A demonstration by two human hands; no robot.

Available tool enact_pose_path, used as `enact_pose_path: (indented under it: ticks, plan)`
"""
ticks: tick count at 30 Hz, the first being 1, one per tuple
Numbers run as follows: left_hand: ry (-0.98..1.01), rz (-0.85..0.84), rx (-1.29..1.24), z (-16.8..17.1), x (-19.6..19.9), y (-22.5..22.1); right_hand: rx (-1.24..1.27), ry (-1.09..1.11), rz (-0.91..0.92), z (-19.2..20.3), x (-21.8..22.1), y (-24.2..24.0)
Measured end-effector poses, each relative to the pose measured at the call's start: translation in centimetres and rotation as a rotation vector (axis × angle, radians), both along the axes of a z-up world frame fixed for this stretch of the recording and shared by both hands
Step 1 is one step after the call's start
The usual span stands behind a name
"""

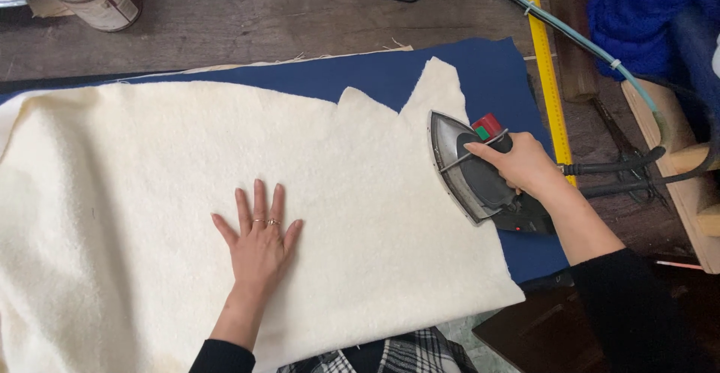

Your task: Ironing a large piece of white fabric on an industrial pressing table

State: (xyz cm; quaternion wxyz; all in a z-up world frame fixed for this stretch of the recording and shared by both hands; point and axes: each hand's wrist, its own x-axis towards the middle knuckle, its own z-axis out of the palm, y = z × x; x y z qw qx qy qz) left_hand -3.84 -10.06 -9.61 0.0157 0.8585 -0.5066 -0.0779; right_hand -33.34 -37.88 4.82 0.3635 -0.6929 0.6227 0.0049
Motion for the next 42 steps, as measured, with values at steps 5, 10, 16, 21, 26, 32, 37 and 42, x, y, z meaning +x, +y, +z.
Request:
enact_pose_path:
  ticks: [5, 10, 16, 21, 26, 32, 37, 42]
  plan:
    - [0.014, 0.008, 0.058, -0.3, 0.3, -0.2, 0.029, -0.033, -0.015, -0.1, -0.1, -0.1]
    - [0.043, 0.022, 0.136, 0.4, 0.3, -0.6, 0.085, -0.053, 0.022, 0.1, -0.1, -0.3]
    - [0.054, 0.028, 0.139, 1.0, 0.2, -0.7, 0.128, -0.058, 0.012, -0.2, 0.1, -0.1]
    - [0.058, 0.032, 0.136, 1.1, 0.2, -0.7, 0.146, -0.031, 0.009, -0.5, -0.9, 0.5]
    - [0.068, 0.032, 0.131, 1.2, 0.2, -0.7, 0.141, 0.009, 0.021, 0.1, -1.4, 1.9]
    - [0.077, 0.044, 0.134, 1.0, 0.3, -0.6, 0.113, 0.095, 0.152, -1.2, -2.8, 1.5]
    - [0.144, 0.051, -0.022, 1.1, 1.5, 1.1, 0.062, 0.192, 0.294, -0.9, -2.4, 1.6]
    - [0.073, 0.154, -0.097, 0.1, 4.6, 5.7, 0.017, 0.331, 0.489, 1.4, 1.3, 2.8]
